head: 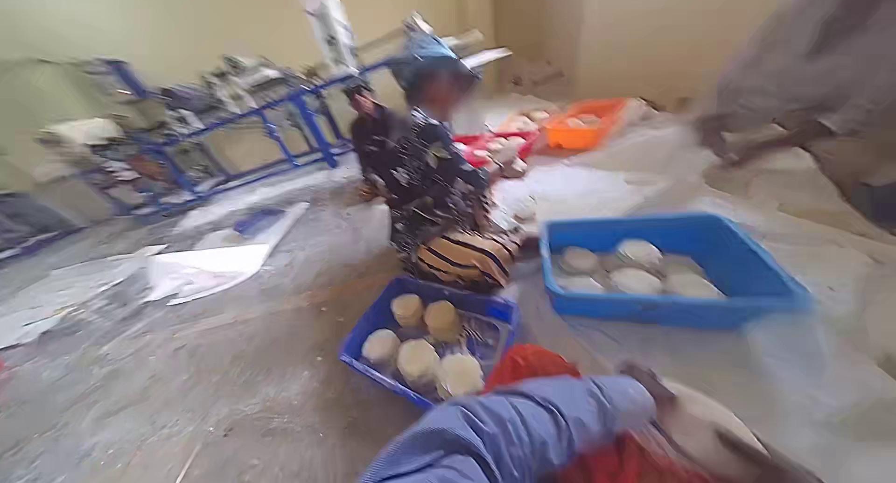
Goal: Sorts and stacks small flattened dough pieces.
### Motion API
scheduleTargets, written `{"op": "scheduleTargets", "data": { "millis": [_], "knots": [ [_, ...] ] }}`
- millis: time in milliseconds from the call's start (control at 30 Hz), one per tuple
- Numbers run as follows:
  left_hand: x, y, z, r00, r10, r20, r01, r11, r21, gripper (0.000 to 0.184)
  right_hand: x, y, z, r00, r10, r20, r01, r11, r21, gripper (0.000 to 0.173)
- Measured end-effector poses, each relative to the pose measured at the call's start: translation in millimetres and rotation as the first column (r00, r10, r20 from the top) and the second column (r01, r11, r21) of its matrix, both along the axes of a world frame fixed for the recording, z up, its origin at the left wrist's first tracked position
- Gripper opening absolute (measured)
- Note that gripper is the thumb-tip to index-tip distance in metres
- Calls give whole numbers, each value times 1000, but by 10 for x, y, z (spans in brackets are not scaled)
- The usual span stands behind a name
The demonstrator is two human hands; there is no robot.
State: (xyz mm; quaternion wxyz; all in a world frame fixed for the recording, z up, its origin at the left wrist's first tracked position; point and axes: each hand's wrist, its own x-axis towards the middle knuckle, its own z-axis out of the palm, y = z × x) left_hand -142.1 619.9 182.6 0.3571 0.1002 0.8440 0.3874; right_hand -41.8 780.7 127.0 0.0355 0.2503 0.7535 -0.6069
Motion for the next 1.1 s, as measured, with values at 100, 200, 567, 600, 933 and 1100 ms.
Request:
{"op": "scheduleTargets", "data": {
  "millis": [100,200,567,600,933,1100],
  "knots": [
    [84,14,-137,961,183,209,-217,964,153,38,92,-36,172,992,-90,86,75,984,163,44],
    [42,77,-161,855,321,408,-448,853,267,37,31,8,200,965,-259,-42,241,939,-244,33],
    [3,71,-384,660,326,676,-646,706,290,76,-58,66,183,929,-365,-67,226,700,-677,19],
    [38,81,-385,618,293,730,-670,682,294,87,-94,22,259,923,-379,-61,242,698,-675,18],
    [243,175,-213,624,161,765,-775,253,579,39,-287,-702,462,700,-711,-73,413,486,-770,27],
    [202,89,-287,605,253,755,-796,184,576,45,-127,-659,478,843,-535,-58,368,652,-663,23]
  ]
}}
